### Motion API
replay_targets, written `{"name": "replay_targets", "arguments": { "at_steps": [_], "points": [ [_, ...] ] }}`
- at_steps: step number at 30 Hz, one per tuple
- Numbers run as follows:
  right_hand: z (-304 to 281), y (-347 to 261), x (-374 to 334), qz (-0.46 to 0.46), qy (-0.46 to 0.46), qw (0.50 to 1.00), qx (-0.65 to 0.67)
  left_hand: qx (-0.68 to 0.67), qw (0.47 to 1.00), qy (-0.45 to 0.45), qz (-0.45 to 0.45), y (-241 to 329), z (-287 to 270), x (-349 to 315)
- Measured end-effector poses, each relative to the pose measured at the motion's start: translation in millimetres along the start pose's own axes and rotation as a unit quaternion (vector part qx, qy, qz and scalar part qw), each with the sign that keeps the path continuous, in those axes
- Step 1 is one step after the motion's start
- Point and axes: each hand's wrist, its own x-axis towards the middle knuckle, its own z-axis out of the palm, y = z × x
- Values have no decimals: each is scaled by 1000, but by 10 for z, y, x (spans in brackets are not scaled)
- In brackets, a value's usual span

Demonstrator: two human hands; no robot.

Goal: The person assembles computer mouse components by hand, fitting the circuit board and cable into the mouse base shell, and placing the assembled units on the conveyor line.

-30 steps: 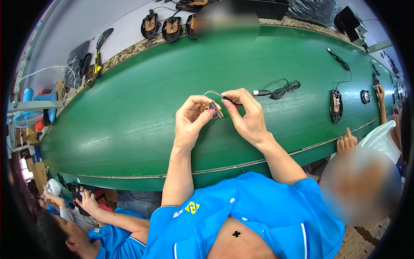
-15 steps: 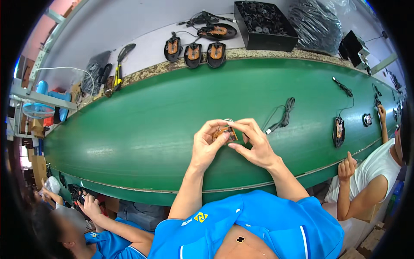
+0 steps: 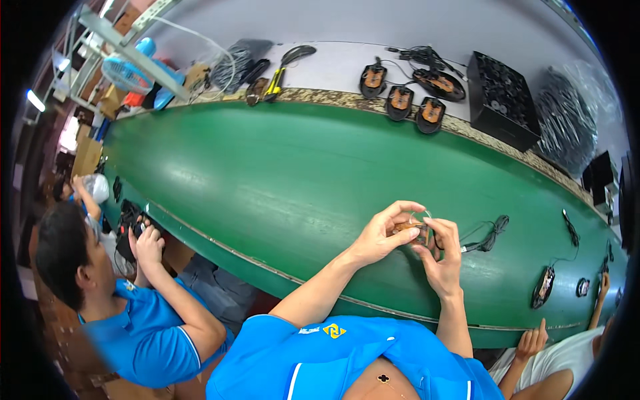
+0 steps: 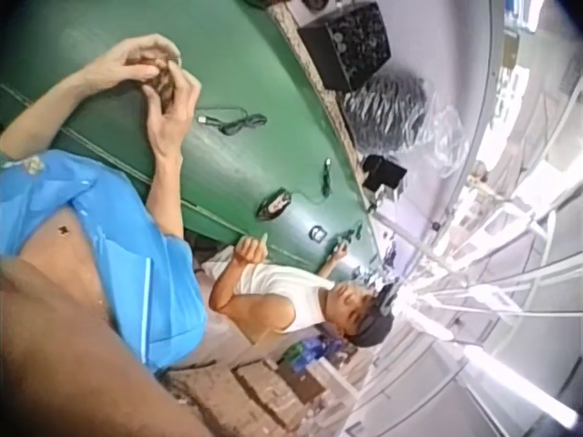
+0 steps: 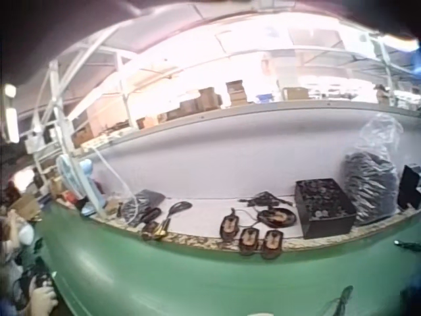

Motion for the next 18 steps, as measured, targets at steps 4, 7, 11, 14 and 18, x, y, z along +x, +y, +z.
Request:
{"name": "replay_targets", "arguments": {
  "at_steps": [4, 7, 11, 14, 18],
  "points": [
    [-8, -91, -12, 29, -10, 1000, 6, -91, 996, -11, 6, 53, -41, -42],
    [22, -134, -59, 14, -41, 999, 2, -30, 999, 11, -3, 48, -92, -129],
    [49, -173, -228, -1, -50, 999, -10, 89, 996, -3, 10, -53, -127, -242],
    [-31, -157, -332, 19, -55, 997, -44, 52, 998, -35, -21, -53, -56, -290],
    [-22, -138, -417, 7, -55, 997, -60, 79, 996, -30, 6, -90, -35, -318]
  ]
}}
